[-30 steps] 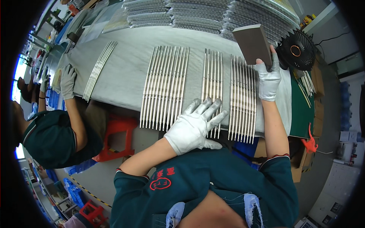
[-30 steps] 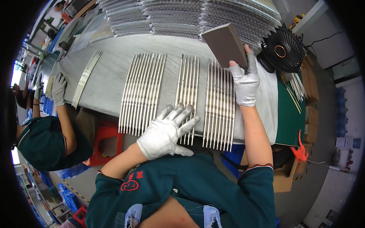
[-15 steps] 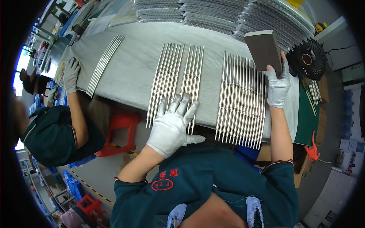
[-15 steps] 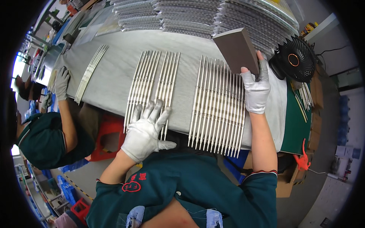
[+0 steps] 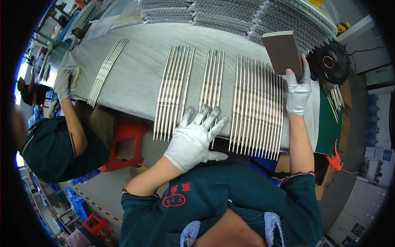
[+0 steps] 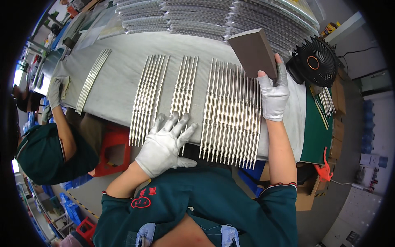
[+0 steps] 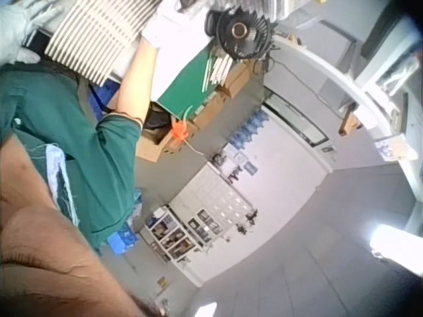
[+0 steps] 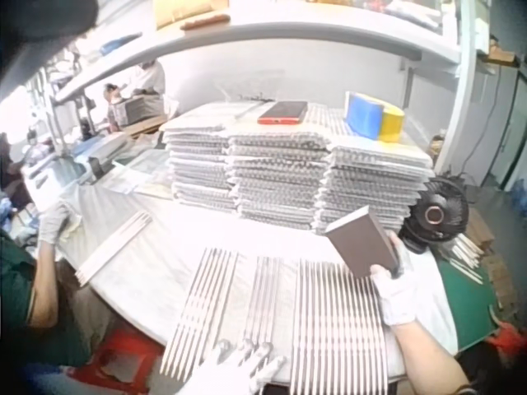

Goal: The person uses a sanding block to rub and polish a large batch of metal rods arranged in parallel on a table. They repeatedly move the block back and forth across the rods, occasionally shifting the rods to access different sections.

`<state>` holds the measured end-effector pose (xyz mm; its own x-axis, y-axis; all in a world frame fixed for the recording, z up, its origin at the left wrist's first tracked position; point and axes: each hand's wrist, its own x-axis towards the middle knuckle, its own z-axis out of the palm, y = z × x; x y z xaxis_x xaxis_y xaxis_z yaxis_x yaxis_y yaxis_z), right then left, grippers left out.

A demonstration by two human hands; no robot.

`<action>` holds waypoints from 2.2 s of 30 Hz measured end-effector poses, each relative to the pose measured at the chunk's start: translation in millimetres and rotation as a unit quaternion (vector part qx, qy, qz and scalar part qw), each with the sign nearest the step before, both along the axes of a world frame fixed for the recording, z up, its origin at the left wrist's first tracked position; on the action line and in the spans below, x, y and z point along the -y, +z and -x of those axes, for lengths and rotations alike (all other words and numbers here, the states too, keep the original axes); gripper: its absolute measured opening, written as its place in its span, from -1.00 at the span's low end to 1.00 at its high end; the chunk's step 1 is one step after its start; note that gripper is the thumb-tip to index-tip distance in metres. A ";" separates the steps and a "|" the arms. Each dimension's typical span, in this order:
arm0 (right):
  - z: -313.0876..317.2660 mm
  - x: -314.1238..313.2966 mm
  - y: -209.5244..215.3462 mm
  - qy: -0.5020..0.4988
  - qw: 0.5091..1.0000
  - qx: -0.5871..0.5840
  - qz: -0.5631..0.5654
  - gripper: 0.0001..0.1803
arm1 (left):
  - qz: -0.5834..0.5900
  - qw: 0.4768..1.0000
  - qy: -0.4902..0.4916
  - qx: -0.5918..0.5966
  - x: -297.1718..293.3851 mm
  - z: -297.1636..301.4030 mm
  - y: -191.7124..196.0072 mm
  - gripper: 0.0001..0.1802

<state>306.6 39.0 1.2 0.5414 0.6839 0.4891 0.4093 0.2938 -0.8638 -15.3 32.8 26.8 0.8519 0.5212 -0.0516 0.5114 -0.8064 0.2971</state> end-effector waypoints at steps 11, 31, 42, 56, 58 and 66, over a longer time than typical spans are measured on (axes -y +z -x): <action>-0.7 0.4 -3.6 0.003 1.000 0.004 0.014 -0.31 | -0.023 0.999 0.033 -0.015 -4.7 18.6 0.5 0.11; -8.3 -1.5 -11.2 -0.006 1.000 0.005 0.025 -0.32 | -0.038 0.990 0.136 -0.026 -14.6 47.9 0.2 0.19; -3.8 -2.1 -8.2 0.000 1.000 0.005 0.016 -0.34 | -0.015 0.998 0.061 0.017 -14.4 25.0 9.3 0.19; -3.0 -2.1 -5.7 0.002 1.000 0.005 0.016 -0.33 | -0.031 0.994 0.102 0.033 -26.4 30.1 -7.9 0.17; -4.6 -1.5 -6.5 -0.001 1.000 0.002 0.014 -0.33 | -0.053 0.992 0.112 0.024 -28.4 31.0 -2.7 0.16; 1.1 -2.2 -1.5 0.007 1.000 -0.003 0.021 -0.33 | -0.046 0.984 0.166 -0.040 -42.1 34.7 0.8 0.12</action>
